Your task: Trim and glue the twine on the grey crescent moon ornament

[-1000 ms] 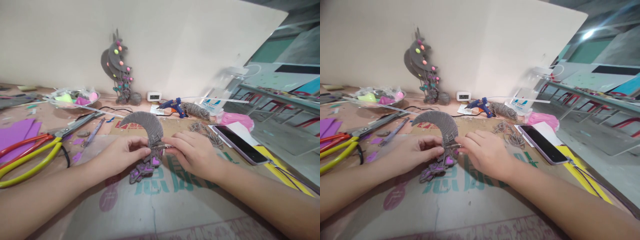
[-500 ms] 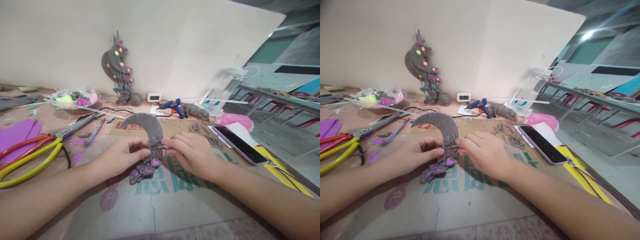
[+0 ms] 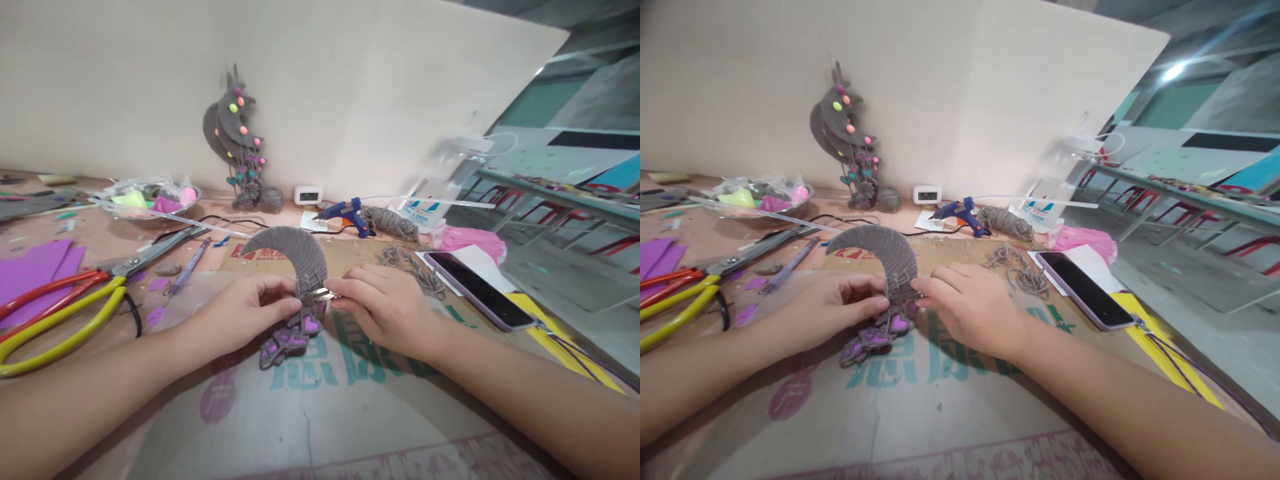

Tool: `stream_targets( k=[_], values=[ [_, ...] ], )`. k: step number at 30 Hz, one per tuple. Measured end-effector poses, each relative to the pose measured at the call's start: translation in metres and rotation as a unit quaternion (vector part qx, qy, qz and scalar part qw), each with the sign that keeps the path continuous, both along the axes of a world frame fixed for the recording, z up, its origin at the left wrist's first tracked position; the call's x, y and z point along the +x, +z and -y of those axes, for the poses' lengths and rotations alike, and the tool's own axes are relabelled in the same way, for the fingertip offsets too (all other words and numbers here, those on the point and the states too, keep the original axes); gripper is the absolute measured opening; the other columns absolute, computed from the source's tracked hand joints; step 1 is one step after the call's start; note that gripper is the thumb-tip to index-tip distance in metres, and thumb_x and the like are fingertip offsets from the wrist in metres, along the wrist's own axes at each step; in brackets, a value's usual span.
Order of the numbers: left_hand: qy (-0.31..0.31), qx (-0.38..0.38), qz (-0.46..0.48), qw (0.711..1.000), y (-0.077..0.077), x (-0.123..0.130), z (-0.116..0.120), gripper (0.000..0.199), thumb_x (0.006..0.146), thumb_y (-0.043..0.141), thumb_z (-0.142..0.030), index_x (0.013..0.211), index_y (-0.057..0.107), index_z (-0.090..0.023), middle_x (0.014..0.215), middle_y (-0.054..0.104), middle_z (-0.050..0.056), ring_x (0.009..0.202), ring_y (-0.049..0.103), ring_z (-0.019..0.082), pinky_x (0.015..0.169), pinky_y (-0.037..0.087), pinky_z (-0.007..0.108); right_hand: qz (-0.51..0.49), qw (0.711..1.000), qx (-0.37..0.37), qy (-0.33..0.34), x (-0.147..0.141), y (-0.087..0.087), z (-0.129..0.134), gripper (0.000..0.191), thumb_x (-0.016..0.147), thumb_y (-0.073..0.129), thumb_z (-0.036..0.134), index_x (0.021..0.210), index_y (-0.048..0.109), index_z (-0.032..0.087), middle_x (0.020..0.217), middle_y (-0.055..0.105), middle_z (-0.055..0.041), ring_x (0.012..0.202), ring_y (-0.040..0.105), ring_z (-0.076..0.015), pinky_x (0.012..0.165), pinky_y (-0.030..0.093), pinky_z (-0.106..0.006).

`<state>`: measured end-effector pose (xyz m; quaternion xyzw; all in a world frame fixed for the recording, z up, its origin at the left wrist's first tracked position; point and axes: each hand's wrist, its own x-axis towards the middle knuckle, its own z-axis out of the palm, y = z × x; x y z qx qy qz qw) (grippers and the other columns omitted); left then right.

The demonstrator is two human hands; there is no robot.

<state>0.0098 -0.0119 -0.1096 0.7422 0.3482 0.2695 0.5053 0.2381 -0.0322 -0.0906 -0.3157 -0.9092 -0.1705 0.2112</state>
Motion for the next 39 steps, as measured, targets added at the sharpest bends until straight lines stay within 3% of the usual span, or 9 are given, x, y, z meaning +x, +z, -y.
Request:
stream_targets(
  k=[9, 17, 24, 33, 39],
  values=[
    [0.004, 0.022, -0.022, 1.0, -0.0001, -0.0003, -0.0002, 0.015, 0.083, 0.051, -0.028, 0.078, 0.061, -0.018, 0.073, 0.059, -0.002, 0.068, 0.054, 0.012, 0.062, 0.041, 0.022, 0.012, 1.0, 0.011, 0.002, -0.0003, -0.0022, -0.001, 0.02, 0.091, 0.047, 0.023, 0.103, 0.06, 0.015, 0.079, 0.063, -0.0034, 0.072, 0.054, -0.0153, 0.063, 0.038, -0.028],
    [-0.01, 0.02, -0.027, 0.999, 0.0004, -0.0004, 0.0003, 0.016, 0.084, 0.049, -0.028, 0.082, 0.061, -0.018, 0.079, 0.062, 0.0, 0.075, 0.055, 0.014, 0.067, 0.041, 0.024, 0.026, 1.0, 0.009, -0.002, -0.0007, -0.0023, -0.0008, 0.021, 0.092, 0.045, 0.023, 0.102, 0.061, 0.015, 0.077, 0.063, -0.0032, 0.071, 0.052, -0.0149, 0.062, 0.037, -0.027],
    [0.0, 0.025, -0.015, 1.0, 0.0006, 0.0016, 0.0003, 0.018, 0.083, 0.049, -0.027, 0.07, 0.054, -0.016, 0.066, 0.05, -0.004, 0.065, 0.047, 0.011, 0.06, 0.037, 0.022, 0.015, 1.0, -0.011, 0.009, 0.0008, -0.0005, -0.003, 0.022, 0.092, 0.044, 0.023, 0.102, 0.061, 0.014, 0.076, 0.062, -0.0034, 0.069, 0.052, -0.0137, 0.061, 0.038, -0.026],
    [-0.01, -0.011, 0.033, 0.999, 0.0024, 0.0031, 0.0018, 0.013, 0.084, 0.049, -0.024, 0.08, 0.059, -0.017, 0.076, 0.059, -0.001, 0.069, 0.052, 0.011, 0.062, 0.037, 0.022, -0.01, 1.0, -0.001, 0.007, 0.0022, -0.0002, -0.0014, 0.021, 0.092, 0.043, 0.023, 0.101, 0.061, 0.015, 0.076, 0.061, -0.0036, 0.069, 0.053, -0.0138, 0.061, 0.038, -0.026],
    [0.005, -0.001, 0.011, 1.0, 0.0022, 0.0022, 0.0013, 0.015, 0.083, 0.05, -0.026, 0.072, 0.056, -0.017, 0.067, 0.052, -0.003, 0.064, 0.048, 0.011, 0.061, 0.036, 0.022, 0.009, 1.0, 0.003, -0.005, 0.0004, -0.0024, -0.0014, 0.021, 0.091, 0.045, 0.024, 0.103, 0.06, 0.016, 0.076, 0.061, -0.0032, 0.07, 0.053, -0.0149, 0.062, 0.038, -0.027]
  ],
)
